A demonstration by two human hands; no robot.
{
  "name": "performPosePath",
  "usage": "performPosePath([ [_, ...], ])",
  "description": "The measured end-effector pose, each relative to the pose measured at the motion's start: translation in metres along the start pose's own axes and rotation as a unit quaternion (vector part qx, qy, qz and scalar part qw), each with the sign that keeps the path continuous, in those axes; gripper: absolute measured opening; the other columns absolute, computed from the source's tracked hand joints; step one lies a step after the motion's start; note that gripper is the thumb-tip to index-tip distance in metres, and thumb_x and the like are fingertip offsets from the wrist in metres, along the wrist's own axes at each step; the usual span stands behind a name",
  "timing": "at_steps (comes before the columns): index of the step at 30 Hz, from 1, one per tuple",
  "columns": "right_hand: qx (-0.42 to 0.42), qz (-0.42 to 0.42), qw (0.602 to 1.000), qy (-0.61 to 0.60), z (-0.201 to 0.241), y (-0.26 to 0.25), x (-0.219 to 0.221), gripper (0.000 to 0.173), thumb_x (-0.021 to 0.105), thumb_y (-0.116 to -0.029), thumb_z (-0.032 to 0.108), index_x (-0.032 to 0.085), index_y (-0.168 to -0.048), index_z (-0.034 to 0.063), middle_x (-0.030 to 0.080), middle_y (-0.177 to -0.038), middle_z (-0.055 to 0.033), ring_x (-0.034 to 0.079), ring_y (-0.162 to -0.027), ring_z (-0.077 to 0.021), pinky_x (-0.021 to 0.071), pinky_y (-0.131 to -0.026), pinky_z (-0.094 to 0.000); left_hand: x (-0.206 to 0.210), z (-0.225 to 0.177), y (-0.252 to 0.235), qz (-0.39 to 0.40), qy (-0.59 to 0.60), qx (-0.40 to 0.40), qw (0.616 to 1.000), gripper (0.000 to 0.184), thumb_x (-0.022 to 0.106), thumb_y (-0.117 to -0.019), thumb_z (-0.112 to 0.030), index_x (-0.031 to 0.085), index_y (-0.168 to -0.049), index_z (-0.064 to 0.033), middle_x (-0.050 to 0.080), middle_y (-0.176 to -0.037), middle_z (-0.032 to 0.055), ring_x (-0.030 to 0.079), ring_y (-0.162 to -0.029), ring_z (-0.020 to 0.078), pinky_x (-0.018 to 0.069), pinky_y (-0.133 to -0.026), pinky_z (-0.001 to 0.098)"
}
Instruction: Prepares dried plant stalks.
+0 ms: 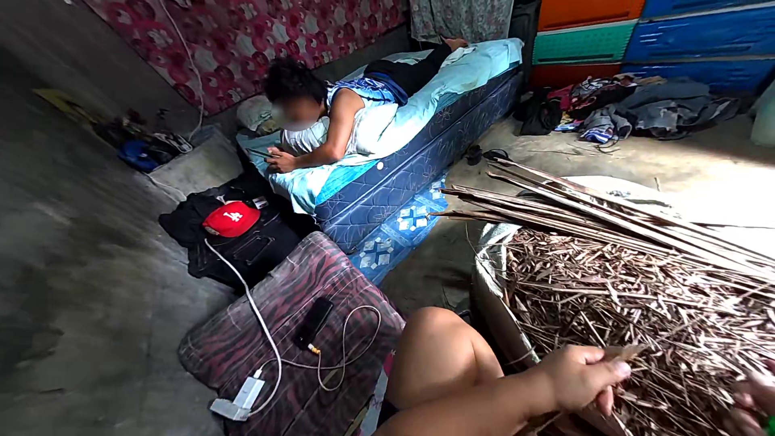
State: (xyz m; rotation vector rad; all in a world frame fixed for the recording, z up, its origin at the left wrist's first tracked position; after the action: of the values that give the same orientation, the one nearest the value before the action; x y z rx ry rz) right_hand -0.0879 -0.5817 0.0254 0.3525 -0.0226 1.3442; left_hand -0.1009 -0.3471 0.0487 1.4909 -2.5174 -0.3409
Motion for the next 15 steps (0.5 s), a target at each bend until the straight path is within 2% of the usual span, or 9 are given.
performPosePath([
  [2,0.009,0.006,0.997,0.078,-0.007,0.008,0.012,0.05,0.054,-0.0989,0.01,0.029,-0.142,0.0103,0.054,-0.078,0.0095,0.052,-0.051,-0.0002,0.049,-0.047,-0.0194,0.001,-0.002,-0.009,0.0,0.005,-0.025,1.0,0.035,0.04,-0.1118,-0.027,0.057,-0.105,0.0026,0.05,-0.065,-0.0009,0.045,-0.054,0.0051,0.0411,-0.055,0.023],
  [5,0.013,0.028,0.973,0.229,-0.015,0.015,0.027,0.049,0.054,-0.096,0.01,0.035,-0.139,-0.0037,0.054,-0.084,-0.0003,0.053,-0.053,-0.0043,0.0517,-0.05,-0.0256,0.004,0.01,-0.011,-0.004,-0.002,-0.036,0.999,0.035,0.042,-0.1113,-0.026,0.059,-0.108,0.0039,0.05,-0.066,0.0,0.045,-0.055,0.0066,0.0418,-0.057,0.025],
  [7,0.007,0.085,0.949,0.303,-0.021,0.018,0.033,0.047,0.048,-0.1009,0.015,0.04,-0.143,-0.0051,0.058,-0.091,-0.0082,0.056,-0.058,-0.0091,0.0526,-0.055,-0.0314,0.002,0.019,-0.009,-0.005,-0.04,-0.043,0.998,0.036,0.04,-0.1118,-0.026,0.059,-0.108,0.0046,0.051,-0.068,0.0022,0.047,-0.059,0.0098,0.045,-0.062,0.0293],
  [9,-0.03,0.137,0.924,0.355,-0.03,0.02,0.038,0.046,0.04,-0.1081,0.022,0.045,-0.147,-0.0017,0.063,-0.092,-0.0112,0.058,-0.06,-0.0115,0.0535,-0.057,-0.0337,-0.002,0.022,-0.007,-0.01,-0.087,-0.063,0.994,0.041,0.037,-0.1127,-0.029,0.058,-0.111,0.0055,0.054,-0.073,0.0076,0.052,-0.064,0.017,0.0482,-0.069,0.0379],
  [10,-0.056,0.16,0.911,0.376,-0.035,0.022,0.04,0.047,0.039,-0.1099,0.024,0.047,-0.148,-0.0016,0.066,-0.096,-0.0157,0.061,-0.065,-0.0171,0.0549,-0.062,-0.0397,-0.005,0.021,-0.006,-0.014,-0.112,-0.075,0.991,0.043,0.035,-0.1131,-0.031,0.058,-0.114,0.0058,0.056,-0.076,0.0109,0.055,-0.068,0.0207,0.0494,-0.073,0.0417],
  [12,-0.1,0.195,0.884,0.414,-0.042,0.026,0.045,0.048,0.042,-0.1098,0.025,0.049,-0.148,-0.0031,0.07,-0.102,-0.0266,0.069,-0.078,-0.0345,0.0557,-0.075,-0.0576,-0.008,0.017,-0.007,-0.031,-0.16,-0.091,0.982,0.045,0.034,-0.1133,-0.031,0.059,-0.122,0.0057,0.064,-0.089,0.0186,0.062,-0.081,0.0288,0.0513,-0.081,0.049],
  [13,-0.112,0.203,0.873,0.429,-0.044,0.029,0.049,0.048,0.045,-0.109,0.025,0.05,-0.147,-0.0033,0.07,-0.102,-0.029,0.07,-0.08,-0.0399,0.0546,-0.077,-0.0627,-0.011,0.017,-0.008,-0.038,-0.183,-0.097,0.978,0.045,0.035,-0.113,-0.031,0.059,-0.128,0.0041,0.067,-0.101,0.0225,0.066,-0.094,0.0337,0.051,-0.089,0.0541],
  [14,-0.112,0.207,0.865,0.443,-0.044,0.032,0.054,0.047,0.047,-0.1081,0.024,0.05,-0.146,-0.0037,0.07,-0.101,-0.0296,0.07,-0.081,-0.0427,0.0538,-0.077,-0.0648,-0.013,0.016,-0.009,-0.038,-0.196,-0.103,0.974,0.046,0.035,-0.1127,-0.03,0.056,-0.141,0.0007,0.068,-0.118,0.0251,0.066,-0.111,0.0374,0.0477,-0.1,0.0585],
  [15,-0.106,0.211,0.857,0.458,-0.044,0.037,0.058,0.046,0.049,-0.107,0.022,0.05,-0.145,-0.0042,0.07,-0.1,-0.0296,0.069,-0.081,-0.0444,0.0536,-0.077,-0.0656,-0.013,0.017,-0.01,-0.041,-0.211,-0.102,0.971,0.046,0.035,-0.1122,-0.028,0.054,-0.146,-0.0018,0.067,-0.125,0.0243,0.064,-0.118,0.0373,0.0459,-0.104,0.0589],
])
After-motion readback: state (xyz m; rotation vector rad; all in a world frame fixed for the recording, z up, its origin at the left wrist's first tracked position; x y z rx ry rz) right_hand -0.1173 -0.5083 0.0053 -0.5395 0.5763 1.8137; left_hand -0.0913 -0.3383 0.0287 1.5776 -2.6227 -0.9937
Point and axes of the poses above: each hand's wrist, its own y-axis away from the middle knuckle, its own x-axis out of the palm, z = x × y, the point moved 1 cm from there along -y, towards the middle knuckle
